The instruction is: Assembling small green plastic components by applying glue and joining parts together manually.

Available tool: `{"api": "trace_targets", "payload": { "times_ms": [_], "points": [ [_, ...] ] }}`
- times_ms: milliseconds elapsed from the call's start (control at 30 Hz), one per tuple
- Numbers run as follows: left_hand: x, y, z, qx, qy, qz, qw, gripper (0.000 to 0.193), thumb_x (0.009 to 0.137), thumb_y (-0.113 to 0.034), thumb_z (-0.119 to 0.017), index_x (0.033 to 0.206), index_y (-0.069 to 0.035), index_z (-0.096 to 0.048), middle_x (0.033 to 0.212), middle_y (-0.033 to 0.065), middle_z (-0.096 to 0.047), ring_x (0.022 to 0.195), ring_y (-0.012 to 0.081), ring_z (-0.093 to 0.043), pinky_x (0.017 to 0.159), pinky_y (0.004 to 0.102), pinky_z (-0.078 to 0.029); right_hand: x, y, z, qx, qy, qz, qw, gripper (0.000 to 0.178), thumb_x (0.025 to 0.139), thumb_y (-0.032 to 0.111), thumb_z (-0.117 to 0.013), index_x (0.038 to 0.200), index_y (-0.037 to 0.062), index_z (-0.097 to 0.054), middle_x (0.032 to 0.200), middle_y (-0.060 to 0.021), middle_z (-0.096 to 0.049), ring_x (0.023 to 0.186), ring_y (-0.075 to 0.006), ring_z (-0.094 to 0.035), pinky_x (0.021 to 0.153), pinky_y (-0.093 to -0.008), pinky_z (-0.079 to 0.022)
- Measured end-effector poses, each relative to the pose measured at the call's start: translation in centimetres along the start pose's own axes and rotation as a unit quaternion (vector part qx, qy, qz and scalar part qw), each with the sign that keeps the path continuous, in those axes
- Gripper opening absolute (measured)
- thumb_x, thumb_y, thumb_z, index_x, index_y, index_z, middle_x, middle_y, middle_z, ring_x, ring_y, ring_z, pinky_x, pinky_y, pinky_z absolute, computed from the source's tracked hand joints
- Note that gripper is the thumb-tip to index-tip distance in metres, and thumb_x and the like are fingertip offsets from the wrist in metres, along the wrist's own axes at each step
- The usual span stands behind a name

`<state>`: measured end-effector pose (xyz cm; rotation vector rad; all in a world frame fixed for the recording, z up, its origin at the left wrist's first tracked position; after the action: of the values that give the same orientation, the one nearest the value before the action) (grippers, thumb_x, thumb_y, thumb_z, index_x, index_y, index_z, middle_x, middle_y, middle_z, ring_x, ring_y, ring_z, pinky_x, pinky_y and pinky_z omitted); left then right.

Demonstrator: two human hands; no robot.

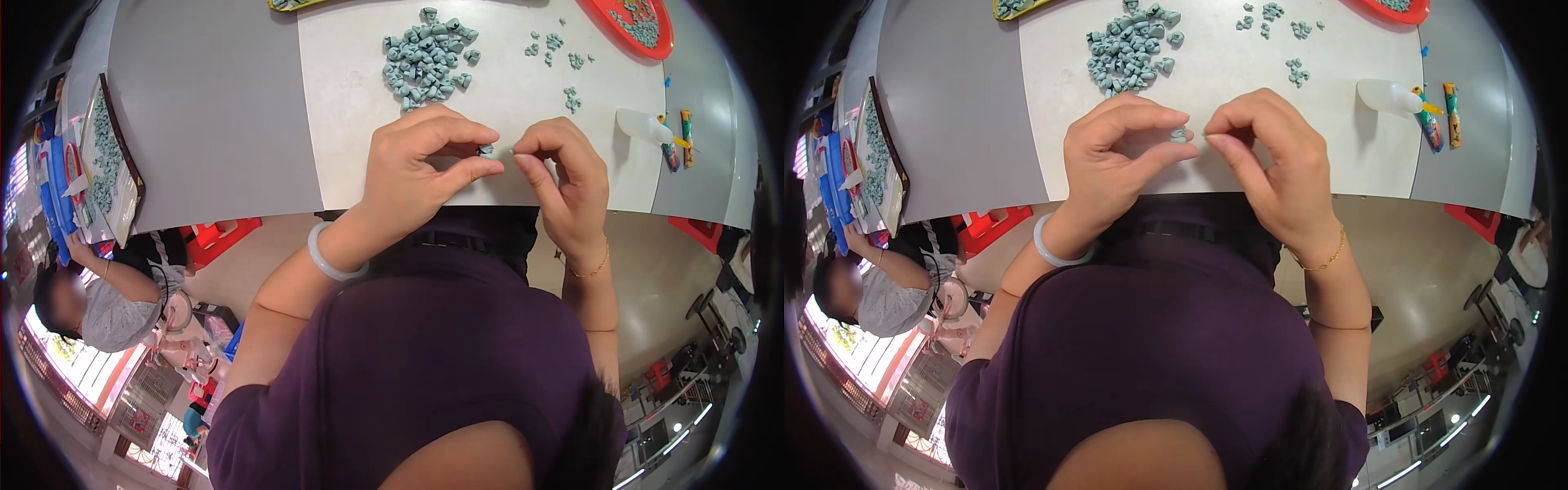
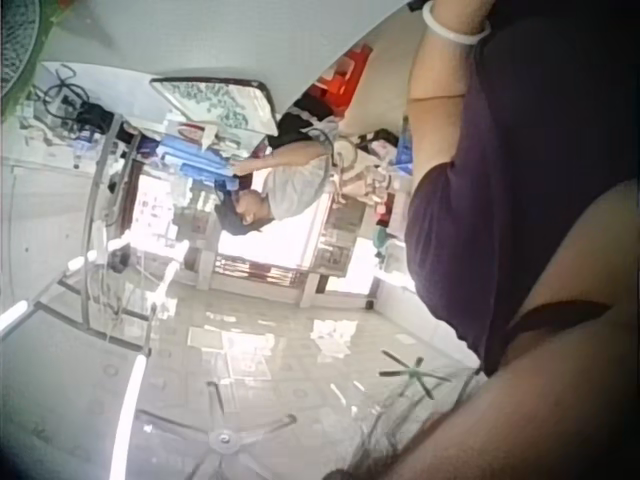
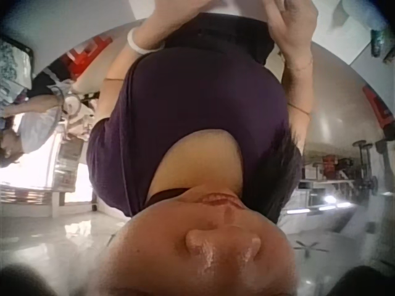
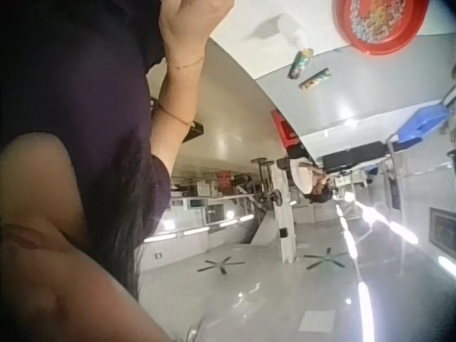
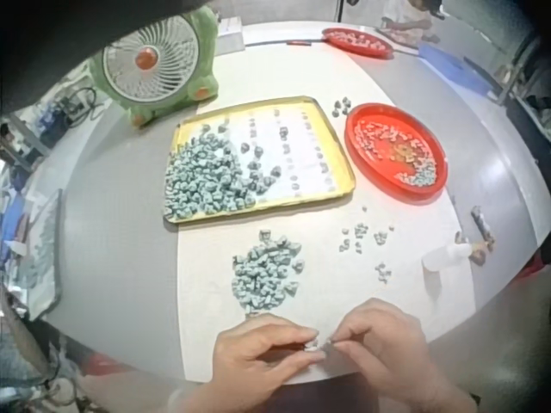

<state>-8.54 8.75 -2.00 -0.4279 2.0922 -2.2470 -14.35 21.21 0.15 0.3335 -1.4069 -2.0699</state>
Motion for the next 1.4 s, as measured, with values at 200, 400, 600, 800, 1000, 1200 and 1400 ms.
{"api": "trace_targets", "payload": {
  "times_ms": [200,400,600,800,1000,1200,1400],
  "points": [
    [0.0,-0.4,0.0,0.022,-0.001,-0.029,0.999,0.028,0.061,0.001,-0.077,0.086,-0.001,-0.066,0.078,0.0078,-0.062,0.070,0.0142,-0.058,0.063,0.0230,-0.046,0.2,0.0,-1.3,0.044,0.040,-0.007,0.998,0.009,0.074,-0.005,-0.060,0.079,0.0010,-0.057,0.073,-0.0053,-0.055,0.061,-0.0135,-0.052,0.056,-0.0241,-0.042],
    [-0.1,-0.4,0.1,0.038,0.002,-0.035,0.999,0.025,0.061,0.001,-0.077,0.083,-0.001,-0.067,0.074,0.0072,-0.062,0.066,0.0133,-0.058,0.059,0.0224,-0.045,0.3,-0.4,-1.4,0.040,0.063,-0.018,0.997,0.009,0.074,-0.003,-0.062,0.078,0.0006,-0.056,0.073,-0.0036,-0.056,0.062,-0.0101,-0.051,0.056,-0.0221,-0.042],
    [-0.2,-0.6,-0.2,0.037,0.036,-0.029,0.998,0.023,0.062,0.002,-0.075,0.083,-0.001,-0.067,0.074,0.0076,-0.063,0.063,0.0127,-0.058,0.058,0.0222,-0.046,-0.4,-4.4,-3.4,0.268,0.142,-0.253,0.919,0.013,0.076,0.002,-0.066,0.081,0.0006,-0.054,0.076,-0.0005,-0.056,0.068,-0.0040,-0.051,0.058,-0.0170,-0.042],
    [-0.1,0.7,0.0,-0.114,0.013,0.062,0.991,0.016,0.073,0.001,-0.068,0.088,0.000,-0.066,0.083,0.0084,-0.066,0.078,0.0142,-0.064,0.070,0.0242,-0.053,-0.8,-3.6,-2.3,0.299,0.006,-0.136,0.945,0.015,0.074,0.000,-0.067,0.085,-0.0005,-0.057,0.081,-0.0029,-0.057,0.070,-0.0074,-0.054,0.059,-0.0188,-0.044],
    [-0.3,0.9,-0.6,-0.116,0.056,0.078,0.989,0.022,0.077,0.005,-0.061,0.099,0.002,-0.060,0.096,0.0099,-0.063,0.087,0.0149,-0.062,0.078,0.0252,-0.050,-1.2,-0.2,-0.4,0.075,-0.110,0.063,0.989,0.017,0.068,-0.005,-0.069,0.084,0.0016,-0.065,0.078,-0.0052,-0.056,0.062,-0.0101,-0.052,0.052,-0.0208,-0.042],
    [-0.5,1.1,-1.1,-0.118,0.109,0.105,0.981,0.022,0.084,0.005,-0.051,0.105,0.002,-0.056,0.103,0.0110,-0.060,0.094,0.0136,-0.058,0.081,0.0241,-0.045,-1.7,0.8,-0.1,0.017,-0.142,0.125,0.982,0.018,0.066,-0.005,-0.071,0.083,0.0018,-0.065,0.075,-0.0050,-0.055,0.058,-0.0106,-0.050,0.048,-0.0211,-0.040],
    [-0.6,1.3,-1.0,-0.135,0.092,0.114,0.980,0.015,0.086,0.001,-0.052,0.099,0.002,-0.058,0.094,0.0083,-0.062,0.086,0.0112,-0.058,0.076,0.0219,-0.046,-2.0,0.9,-0.3,0.018,-0.142,0.142,0.979,0.018,0.067,-0.003,-0.072,0.083,0.0013,-0.064,0.074,-0.0042,-0.053,0.059,-0.0109,-0.046,0.051,-0.0213,-0.037]
  ]
}}
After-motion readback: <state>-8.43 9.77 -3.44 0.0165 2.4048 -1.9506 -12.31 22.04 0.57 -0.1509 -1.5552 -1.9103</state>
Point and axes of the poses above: each hand's wrist, its own x-axis towards the middle knuckle, its own z-axis out of the back of the hand, y = z × x, the point moved 9 cm from there along x, towards the middle knuckle
